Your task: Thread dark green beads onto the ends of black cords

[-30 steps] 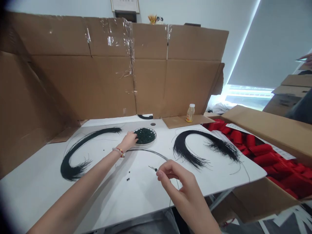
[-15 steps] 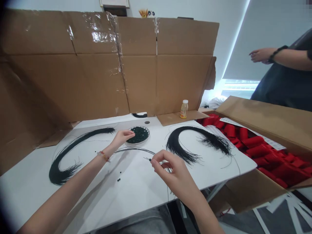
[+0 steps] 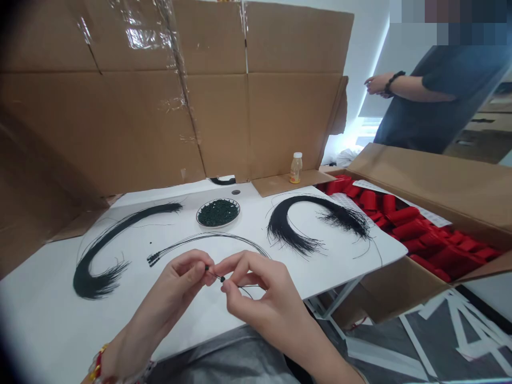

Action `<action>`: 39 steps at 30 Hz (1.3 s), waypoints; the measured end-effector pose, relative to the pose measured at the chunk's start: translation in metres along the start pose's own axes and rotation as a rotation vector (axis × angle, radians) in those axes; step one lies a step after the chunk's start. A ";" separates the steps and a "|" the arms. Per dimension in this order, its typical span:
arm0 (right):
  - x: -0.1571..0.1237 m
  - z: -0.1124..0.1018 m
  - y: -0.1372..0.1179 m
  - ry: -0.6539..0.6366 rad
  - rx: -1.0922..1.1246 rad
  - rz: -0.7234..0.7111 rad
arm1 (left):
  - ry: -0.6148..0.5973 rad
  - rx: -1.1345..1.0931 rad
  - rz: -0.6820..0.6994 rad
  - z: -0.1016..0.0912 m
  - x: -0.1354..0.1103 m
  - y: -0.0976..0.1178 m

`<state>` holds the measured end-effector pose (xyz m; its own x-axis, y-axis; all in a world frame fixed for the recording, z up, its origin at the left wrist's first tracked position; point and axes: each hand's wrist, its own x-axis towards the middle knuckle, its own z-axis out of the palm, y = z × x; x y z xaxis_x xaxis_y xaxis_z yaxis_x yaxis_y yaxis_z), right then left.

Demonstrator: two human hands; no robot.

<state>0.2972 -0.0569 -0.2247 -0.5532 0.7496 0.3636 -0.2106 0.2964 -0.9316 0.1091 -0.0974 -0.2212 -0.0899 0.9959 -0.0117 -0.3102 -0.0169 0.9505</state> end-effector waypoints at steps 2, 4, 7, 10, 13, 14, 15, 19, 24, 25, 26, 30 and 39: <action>-0.002 0.001 -0.002 0.004 -0.016 -0.017 | -0.009 -0.030 0.002 0.004 0.000 -0.002; -0.004 0.002 -0.002 0.017 -0.034 -0.033 | -0.005 -0.044 0.010 0.007 0.000 -0.003; -0.005 0.001 -0.002 0.032 -0.061 -0.053 | 0.011 -0.049 0.019 0.012 -0.002 -0.003; -0.006 0.001 -0.004 0.047 -0.103 -0.096 | 0.039 -0.045 0.017 0.015 -0.005 -0.002; -0.006 0.002 -0.005 0.062 -0.130 -0.138 | 0.084 -0.044 0.024 0.018 -0.008 -0.002; -0.006 0.002 -0.005 0.065 -0.134 -0.147 | 0.098 -0.046 0.027 0.019 -0.009 -0.002; -0.005 0.002 -0.006 0.067 -0.138 -0.155 | 0.110 -0.047 0.030 0.020 -0.009 -0.002; -0.006 0.003 -0.005 0.068 -0.149 -0.159 | 0.134 -0.035 0.041 0.022 -0.011 -0.004; -0.007 0.002 -0.003 0.057 -0.161 -0.153 | 0.130 -0.023 0.049 0.022 -0.012 -0.005; -0.007 0.002 -0.003 0.057 -0.164 -0.160 | 0.129 -0.016 0.049 0.022 -0.013 -0.005; -0.008 0.002 -0.003 0.059 -0.170 -0.166 | 0.131 -0.008 0.050 0.022 -0.013 -0.005; -0.009 0.003 -0.004 0.087 -0.200 -0.195 | 0.161 0.045 0.111 0.022 -0.013 -0.007; -0.007 0.005 -0.006 0.120 -0.262 -0.261 | 0.205 0.181 0.212 0.022 -0.017 -0.010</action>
<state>0.2981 -0.0673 -0.2214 -0.4068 0.6883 0.6006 -0.1104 0.6156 -0.7803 0.1341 -0.1122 -0.2234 -0.3281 0.9330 0.1478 -0.0934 -0.1878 0.9778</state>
